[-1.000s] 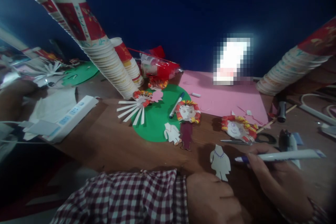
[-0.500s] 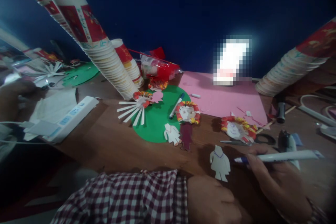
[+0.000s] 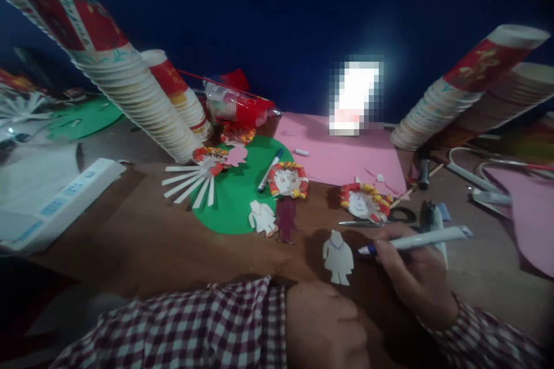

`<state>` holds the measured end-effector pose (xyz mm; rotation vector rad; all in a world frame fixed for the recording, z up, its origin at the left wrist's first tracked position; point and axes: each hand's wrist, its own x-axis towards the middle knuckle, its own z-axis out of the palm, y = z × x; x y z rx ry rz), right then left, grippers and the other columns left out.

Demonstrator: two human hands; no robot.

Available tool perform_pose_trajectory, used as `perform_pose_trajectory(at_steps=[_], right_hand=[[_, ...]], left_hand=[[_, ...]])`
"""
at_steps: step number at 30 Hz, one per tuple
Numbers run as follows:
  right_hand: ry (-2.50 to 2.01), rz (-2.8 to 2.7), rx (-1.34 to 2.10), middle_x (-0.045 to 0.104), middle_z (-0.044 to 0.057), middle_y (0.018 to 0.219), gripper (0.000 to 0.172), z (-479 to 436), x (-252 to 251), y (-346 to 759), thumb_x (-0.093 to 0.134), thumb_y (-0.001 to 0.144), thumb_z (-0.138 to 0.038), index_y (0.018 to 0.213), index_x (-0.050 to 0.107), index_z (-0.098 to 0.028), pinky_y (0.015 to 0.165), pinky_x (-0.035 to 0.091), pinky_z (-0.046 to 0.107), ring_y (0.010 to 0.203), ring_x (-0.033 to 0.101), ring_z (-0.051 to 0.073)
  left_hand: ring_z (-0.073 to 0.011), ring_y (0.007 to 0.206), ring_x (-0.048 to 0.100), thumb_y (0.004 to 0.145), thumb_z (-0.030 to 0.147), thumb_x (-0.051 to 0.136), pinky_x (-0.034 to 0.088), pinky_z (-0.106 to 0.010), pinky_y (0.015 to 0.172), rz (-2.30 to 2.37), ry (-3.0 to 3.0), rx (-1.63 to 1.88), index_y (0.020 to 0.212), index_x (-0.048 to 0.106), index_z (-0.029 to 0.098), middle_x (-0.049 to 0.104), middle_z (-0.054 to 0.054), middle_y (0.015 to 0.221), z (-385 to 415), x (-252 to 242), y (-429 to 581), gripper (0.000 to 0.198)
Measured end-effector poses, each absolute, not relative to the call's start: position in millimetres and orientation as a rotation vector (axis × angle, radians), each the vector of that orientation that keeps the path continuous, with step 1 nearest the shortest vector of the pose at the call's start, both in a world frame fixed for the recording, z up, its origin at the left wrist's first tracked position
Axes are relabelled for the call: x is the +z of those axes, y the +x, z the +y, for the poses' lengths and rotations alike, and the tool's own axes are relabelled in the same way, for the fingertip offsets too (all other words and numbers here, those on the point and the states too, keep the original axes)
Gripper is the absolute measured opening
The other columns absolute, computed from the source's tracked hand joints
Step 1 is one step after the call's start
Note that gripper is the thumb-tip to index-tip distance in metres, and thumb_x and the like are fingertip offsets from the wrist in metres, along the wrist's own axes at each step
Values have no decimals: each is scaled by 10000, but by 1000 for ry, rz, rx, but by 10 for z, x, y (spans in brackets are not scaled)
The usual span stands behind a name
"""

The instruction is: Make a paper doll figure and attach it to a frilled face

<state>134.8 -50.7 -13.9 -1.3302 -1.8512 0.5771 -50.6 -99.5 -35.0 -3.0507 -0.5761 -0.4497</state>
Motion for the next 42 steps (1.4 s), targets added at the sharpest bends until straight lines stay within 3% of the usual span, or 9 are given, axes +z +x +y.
perform_pose_trajectory(at_steps=[8, 13, 17, 24, 30, 42], right_hand=[[-1379, -1838, 599, 548, -25, 537, 128, -511, -126, 1340, 516, 836, -263, 723, 537, -207, 451, 411, 243, 469, 518, 133], [-1351, -1852, 576, 541, -33, 522, 118, -504, -98, 1325, 517, 826, -240, 713, 528, -208, 429, 394, 227, 439, 501, 117], [-1347, -1834, 595, 515, -40, 513, 109, -505, -98, 1322, 517, 825, -234, 721, 526, -203, 424, 386, 223, 430, 480, 108], [-1344, -1830, 609, 519, -34, 528, 109, -508, -107, 1324, 512, 835, -230, 731, 528, -202, 429, 391, 225, 442, 484, 112], [-1334, -1855, 593, 523, -35, 535, 88, -509, -117, 1338, 517, 828, -211, 742, 530, -202, 441, 394, 226, 455, 492, 117], [-1323, -1840, 624, 516, -38, 535, 107, -501, -178, 1348, 501, 852, -223, 747, 511, -209, 445, 381, 224, 455, 483, 113]], left_hand=[[-110, 560, 443, 867, 359, 525, 277, -268, 479, -707, -3005, -927, 608, 497, 173, 478, 23, 561, -971, -275, -502, 320], [-141, 615, 466, 878, 441, 474, 307, -283, 500, -940, -2910, -832, 706, 539, 166, 493, 0, 626, -933, -234, -478, 331], [-163, 725, 487, 866, 471, 483, 374, -308, 604, -1030, -2903, -773, 784, 557, 157, 543, -26, 744, -937, -288, -477, 333], [-170, 788, 494, 818, 472, 566, 398, -336, 681, -1115, -2928, -705, 808, 550, 147, 557, -17, 816, -943, -319, -473, 326], [-163, 777, 488, 755, 493, 639, 397, -331, 651, -1132, -2960, -673, 790, 535, 152, 541, 8, 795, -933, -305, -484, 358], [-162, 731, 498, 779, 495, 609, 406, -331, 631, -1187, -2910, -711, 747, 517, 167, 542, 7, 737, -942, -357, -455, 342]])
